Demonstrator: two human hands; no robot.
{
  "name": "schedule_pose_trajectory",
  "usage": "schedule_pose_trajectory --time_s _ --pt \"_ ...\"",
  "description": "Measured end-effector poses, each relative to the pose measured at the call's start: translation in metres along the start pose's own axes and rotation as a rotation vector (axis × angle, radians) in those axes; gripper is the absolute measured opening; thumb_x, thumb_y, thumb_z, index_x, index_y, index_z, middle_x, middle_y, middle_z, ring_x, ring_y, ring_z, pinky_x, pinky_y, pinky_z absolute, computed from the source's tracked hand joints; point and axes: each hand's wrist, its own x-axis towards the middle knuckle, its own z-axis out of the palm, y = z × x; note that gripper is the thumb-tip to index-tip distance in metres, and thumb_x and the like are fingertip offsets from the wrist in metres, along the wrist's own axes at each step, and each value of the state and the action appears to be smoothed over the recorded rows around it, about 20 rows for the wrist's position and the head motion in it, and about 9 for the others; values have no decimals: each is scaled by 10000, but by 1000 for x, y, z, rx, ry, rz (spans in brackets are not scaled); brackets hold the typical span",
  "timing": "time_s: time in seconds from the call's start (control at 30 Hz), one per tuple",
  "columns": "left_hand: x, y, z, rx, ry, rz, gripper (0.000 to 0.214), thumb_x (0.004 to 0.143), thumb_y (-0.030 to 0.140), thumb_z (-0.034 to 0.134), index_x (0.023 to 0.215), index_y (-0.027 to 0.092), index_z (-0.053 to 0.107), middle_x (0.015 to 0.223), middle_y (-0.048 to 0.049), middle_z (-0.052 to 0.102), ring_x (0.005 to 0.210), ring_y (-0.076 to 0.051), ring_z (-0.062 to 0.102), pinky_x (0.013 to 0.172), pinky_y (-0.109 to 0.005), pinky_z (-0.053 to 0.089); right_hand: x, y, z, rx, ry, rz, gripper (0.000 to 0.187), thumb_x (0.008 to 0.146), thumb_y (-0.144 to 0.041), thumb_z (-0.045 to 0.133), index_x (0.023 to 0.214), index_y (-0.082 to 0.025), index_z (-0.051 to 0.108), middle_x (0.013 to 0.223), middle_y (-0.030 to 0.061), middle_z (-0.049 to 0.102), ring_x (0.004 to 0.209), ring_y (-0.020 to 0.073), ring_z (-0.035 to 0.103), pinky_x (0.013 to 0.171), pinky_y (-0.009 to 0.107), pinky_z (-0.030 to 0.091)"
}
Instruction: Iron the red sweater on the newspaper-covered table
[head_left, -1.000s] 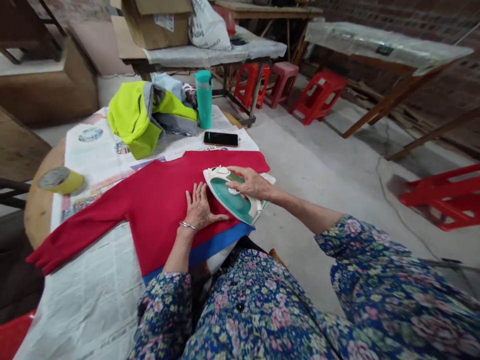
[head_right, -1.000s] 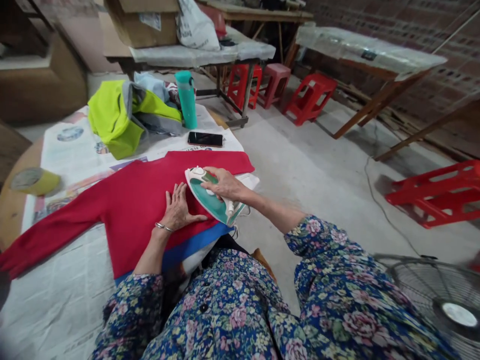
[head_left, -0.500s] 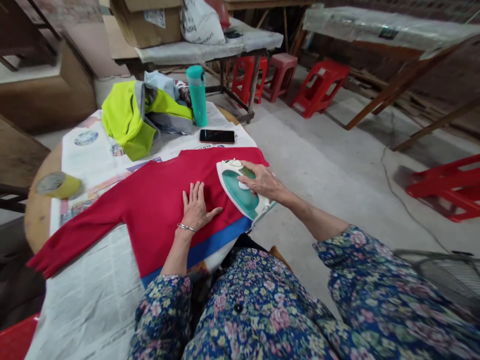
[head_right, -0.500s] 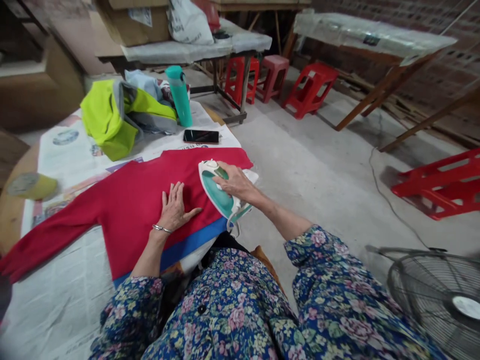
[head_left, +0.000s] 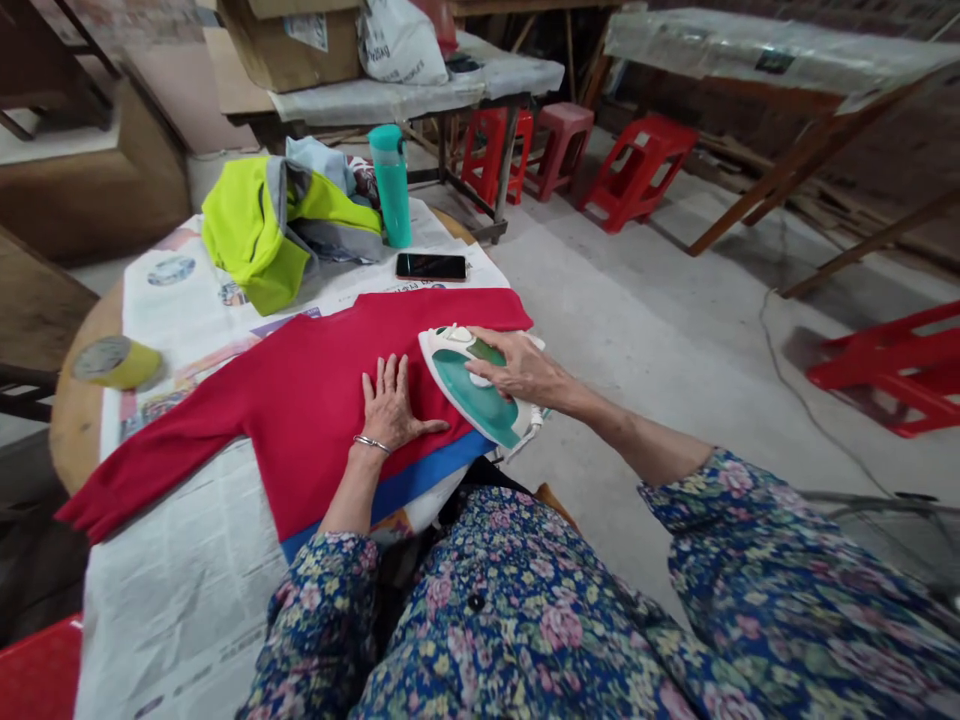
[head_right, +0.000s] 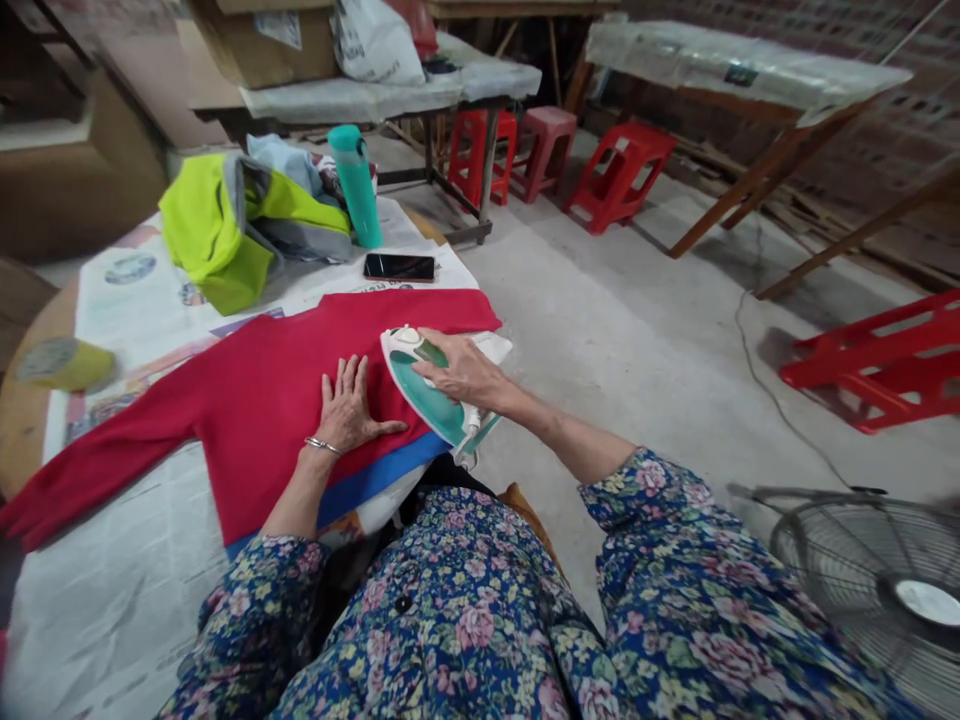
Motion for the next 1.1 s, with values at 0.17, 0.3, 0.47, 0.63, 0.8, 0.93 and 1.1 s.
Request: schedule_pose_trajectory --time_s 0.17,0.3,0.47,0.63,0.8,0.93,1.1 --pt "0 0 -3 -10 -16 5 1431 640 807 828 1719 56 263 1786 -304 248 1676 -503 163 1339 -695 166 -18 8 0 -10 -61 6 552 948 -271 713 1497 -224 685 1236 137 788 1049 263 750 928 413 615" --pt "0 1 -5 5 -32 4 1465 628 839 825 1722 50 252 1788 -305 241 1676 -509 148 1337 -698 162 -41 22 -20 -18 -109 127 647 969 -354 708 1584 -182 606 962 91 798 654 177 687 660 325 601" --pt "1 4 -10 36 -62 -6 1440 681 823 805 1731 34 216 1799 -302 200 1685 -493 120 1343 -682 136 -33 24 -27 1 -39 145 657 980 -309 698 1610 -176 570 696 -14 689 466 112 553 498 240 504" --pt "2 4 -12 33 -69 -11 1430 685 819 808 1737 54 213 1797 -299 212 1680 -502 134 1337 -694 153 -16 15 -16 71 69 185 616 995 -217 645 1600 -136 563 626 -63 597 427 97 524 443 212 460" --pt "1 4 -10 15 -63 -2 1436 663 812 831 1739 81 224 1800 -293 212 1677 -517 123 1336 -711 124 -47 20 -29 33 -52 211 653 992 -276 690 1614 -138 549 593 -75 572 419 96 532 427 197 434" --pt "2 3 -9 -53 -72 -3 1452 624 768 880 1732 83 239 1802 -296 200 1680 -522 93 1339 -714 76 -64 12 -45 44 -191 167 622 981 -312 729 1577 -189 604 599 -68 596 404 85 512 410 190 413" --pt "8 -16 -10 -308 -59 -2 1385 675 514 910 1754 137 129 1803 -275 226 1684 -495 107 1345 -709 74 -20 -8 -28 79 -74 9 465 987 -225 707 1451 -199 690 638 -73 590 423 67 506 446 188 434"
